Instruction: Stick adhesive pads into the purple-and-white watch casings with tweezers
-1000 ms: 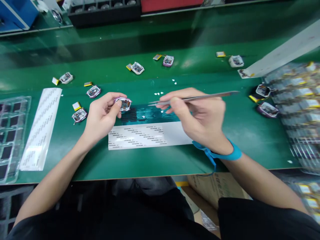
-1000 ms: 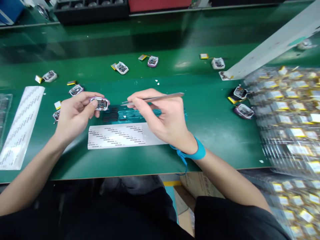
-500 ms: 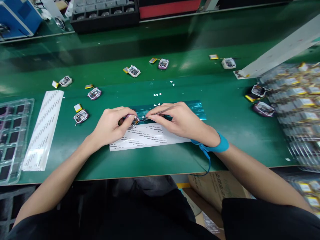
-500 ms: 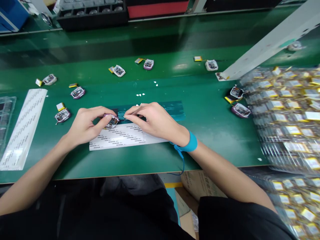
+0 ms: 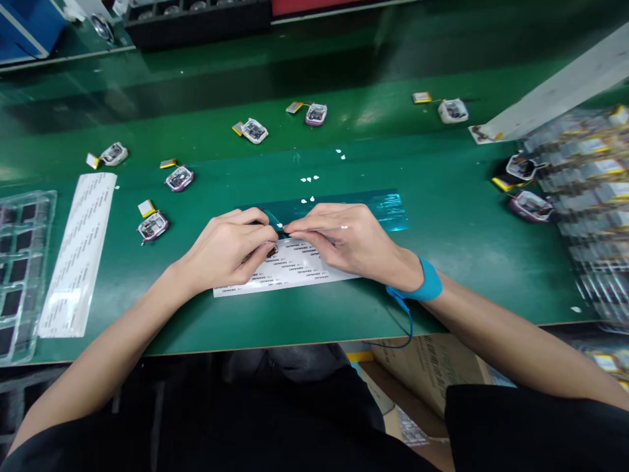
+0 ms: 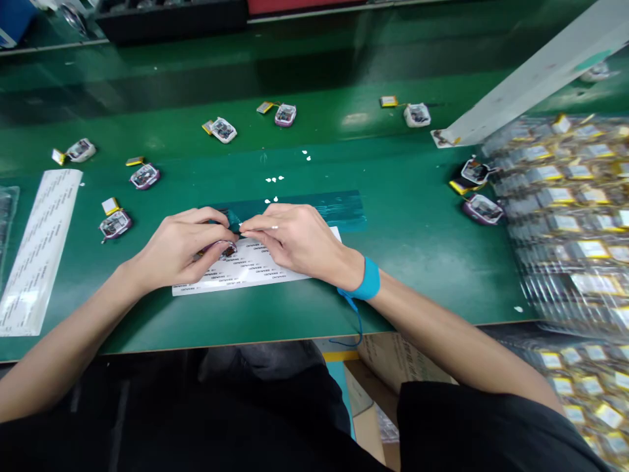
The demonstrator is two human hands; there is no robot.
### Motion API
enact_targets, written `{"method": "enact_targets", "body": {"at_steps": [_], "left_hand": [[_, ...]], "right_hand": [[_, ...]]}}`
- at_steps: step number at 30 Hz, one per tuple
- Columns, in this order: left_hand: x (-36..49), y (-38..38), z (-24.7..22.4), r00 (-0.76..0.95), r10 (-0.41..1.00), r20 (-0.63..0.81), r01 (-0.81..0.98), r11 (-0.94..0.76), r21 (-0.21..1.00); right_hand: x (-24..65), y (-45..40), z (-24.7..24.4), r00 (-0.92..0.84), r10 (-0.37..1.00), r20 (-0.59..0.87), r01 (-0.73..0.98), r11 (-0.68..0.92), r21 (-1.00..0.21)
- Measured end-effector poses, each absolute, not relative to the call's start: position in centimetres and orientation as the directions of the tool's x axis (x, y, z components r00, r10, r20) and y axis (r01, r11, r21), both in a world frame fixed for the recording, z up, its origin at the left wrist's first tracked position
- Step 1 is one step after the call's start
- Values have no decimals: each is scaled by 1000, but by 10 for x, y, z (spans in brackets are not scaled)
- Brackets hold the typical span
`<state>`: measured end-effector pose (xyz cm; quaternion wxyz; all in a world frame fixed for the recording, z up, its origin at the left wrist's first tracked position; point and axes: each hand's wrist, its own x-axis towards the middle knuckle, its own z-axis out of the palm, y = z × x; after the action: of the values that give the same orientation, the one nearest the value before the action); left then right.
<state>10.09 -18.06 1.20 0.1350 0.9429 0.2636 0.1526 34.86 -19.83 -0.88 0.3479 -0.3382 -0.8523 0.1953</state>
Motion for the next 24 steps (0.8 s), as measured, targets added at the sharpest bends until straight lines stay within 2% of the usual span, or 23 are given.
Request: {"method": "enact_targets", "body": {"at_steps": [7, 9, 11, 12, 14, 16, 18, 20, 24], "left_hand": [[103, -184, 19, 841, 467, 274, 385, -871, 304], [105, -189, 25, 777, 521, 353, 360, -829, 428], [108, -192, 29, 530, 734, 425, 381, -654, 654], [108, -192, 30, 357, 845, 398, 363, -518, 774], [108, -187, 32, 91, 975, 202, 226, -218, 949], [107, -180, 31, 37, 998, -44, 30, 43, 999], [106, -174, 30, 71, 975, -213, -125, 220, 967], [107, -172, 28, 82, 959, -272, -202, 283, 938], [114, -182, 27, 53, 969, -242, -207, 248, 946]], "right_hand": [[351, -198, 0, -389, 702, 596, 465, 709, -530], [351, -199, 7, -345, 692, 635, 434, 717, -546], [351, -201, 13, -320, 695, 644, 414, 714, -565], [350, -202, 15, -314, 701, 640, 410, 708, -575], [350, -203, 15, -309, 711, 631, 411, 698, -586], [349, -203, 13, -321, 690, 649, 414, 718, -559], [350, -203, 11, -338, 640, 690, 423, 758, -496], [351, -205, 11, -343, 591, 730, 448, 786, -425], [353, -215, 20, -451, 535, 714, 521, 808, -276]]}}
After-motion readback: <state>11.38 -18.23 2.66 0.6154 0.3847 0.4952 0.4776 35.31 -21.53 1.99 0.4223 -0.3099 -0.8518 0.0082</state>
